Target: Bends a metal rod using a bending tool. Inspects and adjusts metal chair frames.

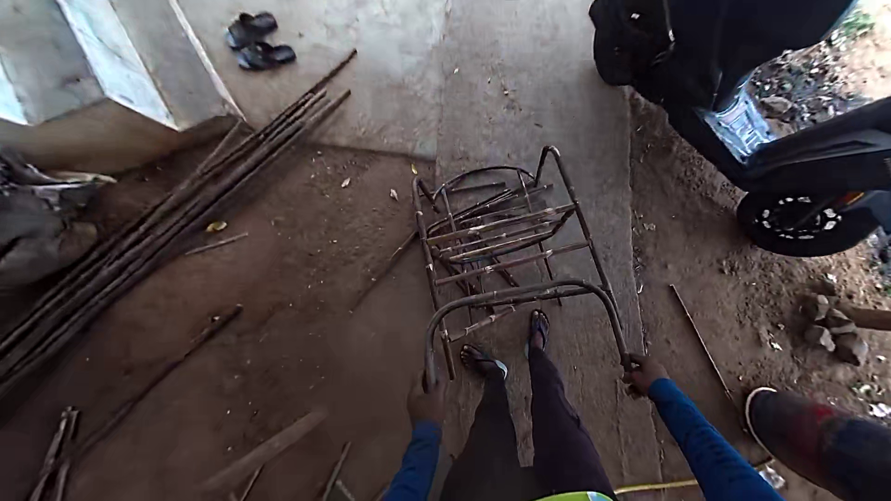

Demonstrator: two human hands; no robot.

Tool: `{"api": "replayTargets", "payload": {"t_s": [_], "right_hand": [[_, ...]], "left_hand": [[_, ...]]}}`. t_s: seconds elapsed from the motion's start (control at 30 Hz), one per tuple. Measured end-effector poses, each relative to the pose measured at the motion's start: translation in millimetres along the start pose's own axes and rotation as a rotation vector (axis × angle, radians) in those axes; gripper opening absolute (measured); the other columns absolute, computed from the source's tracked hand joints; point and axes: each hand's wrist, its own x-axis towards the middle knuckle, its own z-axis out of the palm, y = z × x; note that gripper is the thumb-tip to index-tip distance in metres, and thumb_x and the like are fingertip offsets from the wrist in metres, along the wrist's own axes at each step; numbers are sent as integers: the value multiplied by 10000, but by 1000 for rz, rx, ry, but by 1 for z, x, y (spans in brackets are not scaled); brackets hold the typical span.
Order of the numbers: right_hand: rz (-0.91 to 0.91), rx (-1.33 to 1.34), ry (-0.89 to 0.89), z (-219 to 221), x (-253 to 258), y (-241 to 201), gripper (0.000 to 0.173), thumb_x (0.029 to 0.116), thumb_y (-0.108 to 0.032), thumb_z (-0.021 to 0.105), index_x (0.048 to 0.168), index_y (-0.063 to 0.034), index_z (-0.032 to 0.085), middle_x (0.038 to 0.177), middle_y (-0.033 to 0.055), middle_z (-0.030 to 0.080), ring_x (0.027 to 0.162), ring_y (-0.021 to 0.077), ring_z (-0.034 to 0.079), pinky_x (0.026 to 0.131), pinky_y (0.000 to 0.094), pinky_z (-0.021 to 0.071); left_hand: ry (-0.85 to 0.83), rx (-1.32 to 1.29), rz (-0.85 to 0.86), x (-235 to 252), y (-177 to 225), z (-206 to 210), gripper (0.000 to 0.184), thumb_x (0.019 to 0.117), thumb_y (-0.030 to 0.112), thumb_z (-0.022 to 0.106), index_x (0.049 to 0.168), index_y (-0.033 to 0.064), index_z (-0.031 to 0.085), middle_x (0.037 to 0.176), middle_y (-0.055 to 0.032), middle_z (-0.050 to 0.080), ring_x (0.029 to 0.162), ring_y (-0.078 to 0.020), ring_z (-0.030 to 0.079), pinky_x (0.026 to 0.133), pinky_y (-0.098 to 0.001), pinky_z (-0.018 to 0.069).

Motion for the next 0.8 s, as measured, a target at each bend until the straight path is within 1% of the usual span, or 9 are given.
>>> {"api": "replayTargets", "payload": {"t_s": [0.07, 0.1, 0.13, 0.23, 0.37, 0.47, 0.57, 0.67, 0.8], "right_hand": [[-10, -4, 76, 3, 20, -9, 520, 898, -132, 768, 1392, -131, 607, 1024, 167, 751, 740, 293, 757, 693, 485, 652], [-14, 2, 109, 2, 28, -15, 506, 901, -142, 774, 1381, -124, 613, 1025, 156, 755, 751, 286, 759, 709, 483, 654], [-15, 19, 141, 2, 34, -20, 490, 907, -138, 773, 1373, -116, 621, 1018, 146, 760, 751, 273, 760, 713, 472, 652], [-30, 62, 238, 3, 56, -22, 428, 907, -163, 780, 1317, -120, 667, 963, 101, 777, 731, 237, 761, 706, 453, 654], [-12, 23, 356, 5, 66, -14, 347, 909, -240, 789, 1225, -109, 724, 955, 97, 778, 801, 257, 762, 807, 527, 629], [9, 90, 399, 7, 70, -10, 332, 897, -191, 802, 1205, -89, 732, 981, 94, 783, 841, 247, 769, 838, 512, 632], [13, 111, 397, 14, 75, -11, 338, 885, -163, 795, 1208, -86, 732, 1026, 113, 777, 886, 265, 767, 869, 526, 623], [23, 129, 400, 17, 71, -21, 340, 904, -175, 775, 1226, -84, 720, 1042, 127, 773, 920, 287, 760, 895, 544, 607], [58, 203, 406, 23, 72, -28, 357, 893, -183, 782, 1224, -69, 713, 1066, 132, 770, 950, 303, 756, 908, 562, 595]], "left_hand": [[27, 178, 37, 10, -4, 14, 596, 889, 111, 753, 1444, 22, 556, 1291, -224, 657, 1124, -346, 671, 999, -542, 532], [31, 244, 61, 15, -5, 20, 609, 880, 107, 753, 1452, 28, 558, 1335, -238, 630, 1201, -373, 633, 1049, -559, 495], [40, 294, 79, 20, -7, 25, 609, 866, 113, 763, 1441, 36, 577, 1341, -244, 624, 1220, -390, 620, 1052, -571, 490], [24, 348, 64, 32, -12, 44, 607, 873, 162, 773, 1444, 72, 588, 1362, -222, 622, 1224, -386, 622, 1044, -579, 496], [-23, 461, -31, 31, -6, 62, 614, 925, 276, 756, 1489, 146, 553, 1365, -181, 628, 1173, -363, 654, 983, -594, 530], [37, 477, -14, 26, -3, 72, 595, 904, 271, 787, 1456, 166, 594, 1321, -159, 659, 1124, -354, 673, 935, -599, 541], [80, 489, -6, 29, -6, 72, 564, 903, 268, 789, 1430, 168, 615, 1327, -165, 648, 1144, -358, 663, 936, -598, 543], [83, 533, -14, 39, -6, 72, 599, 910, 301, 774, 1463, 174, 582, 1379, -179, 621, 1196, -379, 643, 954, -617, 533], [97, 578, 4, 49, -8, 74, 616, 901, 298, 778, 1471, 184, 573, 1377, -162, 623, 1169, -363, 654, 935, -613, 536]]}}
